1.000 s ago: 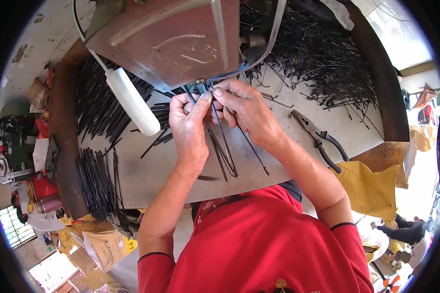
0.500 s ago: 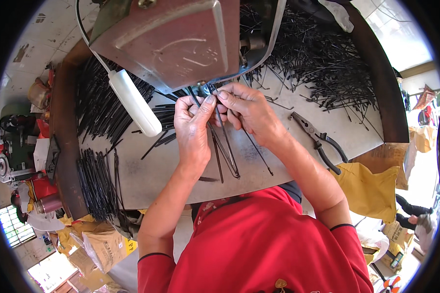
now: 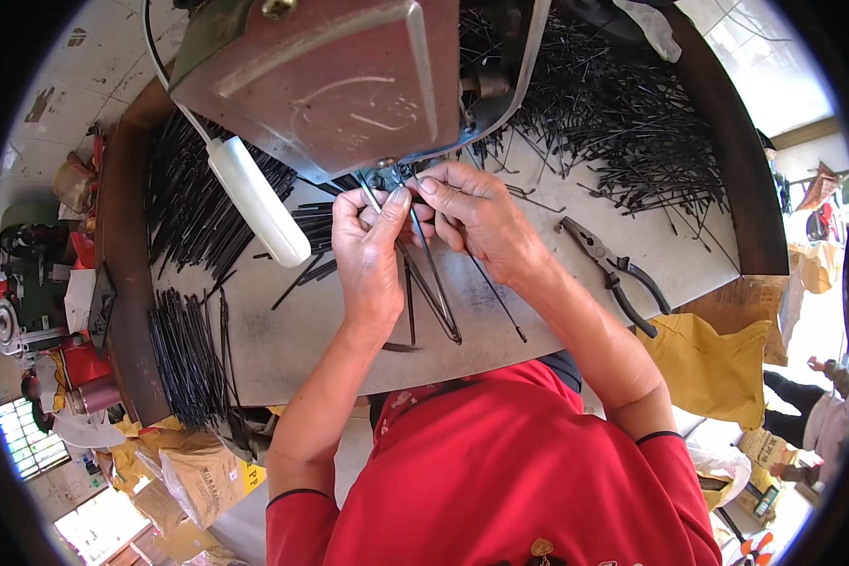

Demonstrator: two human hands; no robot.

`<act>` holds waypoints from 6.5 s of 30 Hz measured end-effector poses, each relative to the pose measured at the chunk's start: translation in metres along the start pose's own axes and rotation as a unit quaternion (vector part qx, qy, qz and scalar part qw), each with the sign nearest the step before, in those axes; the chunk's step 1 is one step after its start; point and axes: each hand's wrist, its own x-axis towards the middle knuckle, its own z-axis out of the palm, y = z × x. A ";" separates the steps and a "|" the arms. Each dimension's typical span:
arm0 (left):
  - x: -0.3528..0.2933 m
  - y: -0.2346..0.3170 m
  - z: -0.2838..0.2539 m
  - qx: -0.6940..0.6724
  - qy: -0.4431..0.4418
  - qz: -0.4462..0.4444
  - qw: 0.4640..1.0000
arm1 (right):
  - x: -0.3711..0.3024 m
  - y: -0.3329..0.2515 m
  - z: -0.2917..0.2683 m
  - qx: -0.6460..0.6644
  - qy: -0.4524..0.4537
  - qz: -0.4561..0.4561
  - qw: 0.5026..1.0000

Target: The person repeatedly picks up thin black metal rods and inserts them into a manual bending machine. They operate the machine's lever to bend the rods into a U-shape and then remove the finished pieces, placing them on the workbench.

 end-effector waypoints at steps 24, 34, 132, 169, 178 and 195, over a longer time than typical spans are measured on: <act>0.004 0.008 -0.004 0.047 -0.036 -0.016 0.998 | -0.002 -0.002 0.002 -0.006 0.003 0.004 1.000; 0.002 0.015 0.000 0.063 -0.038 -0.015 0.997 | -0.003 -0.005 0.001 -0.039 -0.005 -0.013 0.999; 0.013 0.021 -0.022 -0.004 -0.050 -0.122 0.991 | -0.023 0.004 0.011 -0.621 0.174 -0.277 0.712; 0.009 0.018 -0.021 0.000 -0.025 -0.104 0.994 | -0.020 0.015 0.008 -0.589 0.167 -0.307 0.728; 0.008 0.022 -0.019 0.011 -0.043 -0.108 0.993 | -0.017 0.020 0.007 -0.577 0.176 -0.327 0.727; 0.010 0.047 -0.012 0.428 -0.071 0.107 0.895 | -0.014 -0.011 0.002 -0.616 0.105 -0.241 0.743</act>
